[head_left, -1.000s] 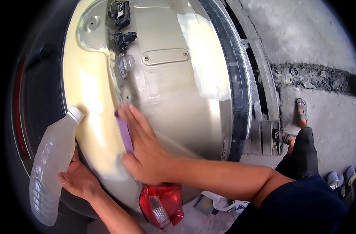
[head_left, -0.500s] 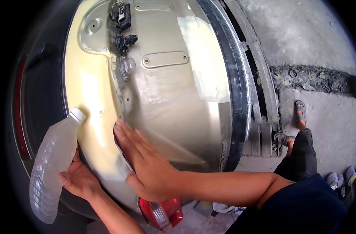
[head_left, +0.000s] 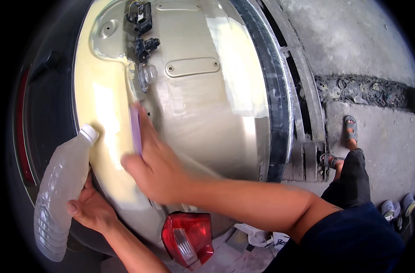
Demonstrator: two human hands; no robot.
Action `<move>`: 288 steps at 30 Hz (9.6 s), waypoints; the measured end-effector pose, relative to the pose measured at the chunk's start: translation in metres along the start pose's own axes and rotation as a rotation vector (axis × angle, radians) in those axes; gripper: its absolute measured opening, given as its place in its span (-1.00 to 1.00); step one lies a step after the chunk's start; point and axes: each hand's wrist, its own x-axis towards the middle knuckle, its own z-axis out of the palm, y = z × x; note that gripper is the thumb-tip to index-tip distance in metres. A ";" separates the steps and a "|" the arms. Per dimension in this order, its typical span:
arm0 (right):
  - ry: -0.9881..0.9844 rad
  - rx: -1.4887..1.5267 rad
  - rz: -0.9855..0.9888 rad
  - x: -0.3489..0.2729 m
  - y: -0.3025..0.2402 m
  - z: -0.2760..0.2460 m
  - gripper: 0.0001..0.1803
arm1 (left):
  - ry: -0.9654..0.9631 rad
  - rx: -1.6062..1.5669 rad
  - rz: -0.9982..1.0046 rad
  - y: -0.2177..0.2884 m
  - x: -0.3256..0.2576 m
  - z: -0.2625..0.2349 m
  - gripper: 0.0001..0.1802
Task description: The person sands the rear trunk lid of a beige car using a purple sanding block and water. They repeatedly pour water from a plastic bottle onto the surface and rub the sanding block in circular and linear motions to smooth the paint. The person works on the central and right sections of the trunk lid throughout the clip.
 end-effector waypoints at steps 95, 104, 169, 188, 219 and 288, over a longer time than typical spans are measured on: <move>0.107 0.226 -0.093 0.057 0.009 -0.022 -0.80 | 0.003 0.053 0.080 -0.010 -0.007 -0.020 -0.28; 0.007 0.144 -0.025 0.067 0.009 -0.031 -0.79 | 0.023 0.066 0.078 -0.014 -0.012 -0.025 -0.25; -0.219 -0.577 -0.226 0.035 -0.008 -0.021 -0.11 | 0.019 0.064 0.148 -0.018 -0.014 -0.025 -0.35; -0.204 -0.531 -0.298 0.047 -0.001 -0.030 -0.12 | 0.015 0.052 0.135 -0.015 -0.010 -0.022 -0.31; 0.048 -0.133 0.032 0.100 -0.004 -0.018 -0.26 | 0.030 0.141 0.092 -0.011 -0.011 -0.019 -0.25; -0.099 0.235 0.158 0.098 -0.022 -0.038 -0.62 | 0.009 0.113 0.100 -0.013 -0.016 -0.025 -0.28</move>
